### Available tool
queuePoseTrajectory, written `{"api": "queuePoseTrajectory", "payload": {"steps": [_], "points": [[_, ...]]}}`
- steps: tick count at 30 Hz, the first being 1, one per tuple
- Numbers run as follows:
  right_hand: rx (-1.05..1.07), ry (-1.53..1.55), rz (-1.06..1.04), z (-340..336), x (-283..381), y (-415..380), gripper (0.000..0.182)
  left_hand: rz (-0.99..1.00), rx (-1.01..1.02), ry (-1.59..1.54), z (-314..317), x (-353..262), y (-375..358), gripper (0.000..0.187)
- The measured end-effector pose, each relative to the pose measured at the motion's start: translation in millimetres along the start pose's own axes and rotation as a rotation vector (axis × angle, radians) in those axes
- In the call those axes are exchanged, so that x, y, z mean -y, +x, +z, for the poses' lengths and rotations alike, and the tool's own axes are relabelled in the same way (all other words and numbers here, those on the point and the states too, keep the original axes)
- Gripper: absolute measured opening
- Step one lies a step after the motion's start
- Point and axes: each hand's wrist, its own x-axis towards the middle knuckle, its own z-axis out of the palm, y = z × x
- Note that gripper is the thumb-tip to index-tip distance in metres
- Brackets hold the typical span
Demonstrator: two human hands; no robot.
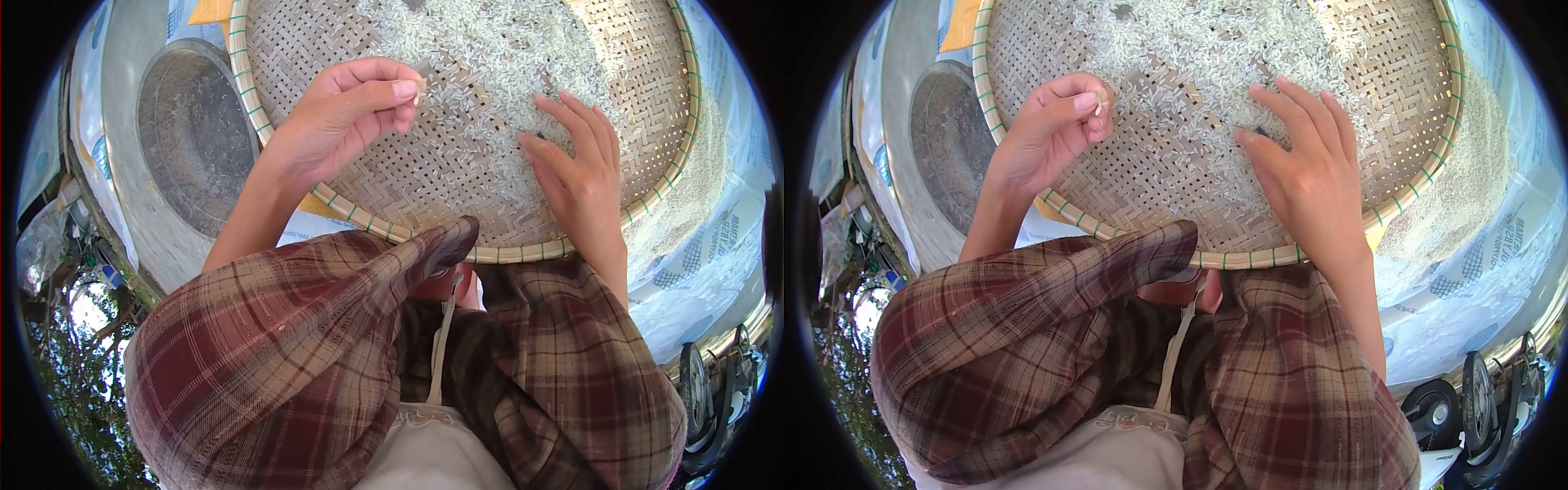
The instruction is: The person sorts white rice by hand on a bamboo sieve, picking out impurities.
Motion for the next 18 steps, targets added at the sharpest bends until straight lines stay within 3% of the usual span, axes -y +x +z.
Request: {"api": "queuePoseTrajectory", "payload": {"steps": [2,4,5,7,18], "points": [[-0.002,-0.001,-0.006,0,-1,1,0.019,0.009,0.003,0.027,-4,-4,-1,0.011],[-0.014,0.022,-0.003,2,-1,2,0.018,0.046,-0.079,0.438,-5,-12,-3,0.012],[-0.015,0.026,-0.002,3,0,2,0.018,0.042,-0.081,0.44,-4,-14,-3,0.012],[-0.025,0.005,-0.005,4,-1,2,0.019,-0.044,-0.104,0.754,0,-15,-1,0.012],[0.0,0.004,-0.025,4,-1,1,0.019,-0.04,-0.075,0.677,-13,-9,6,0.009]]}}
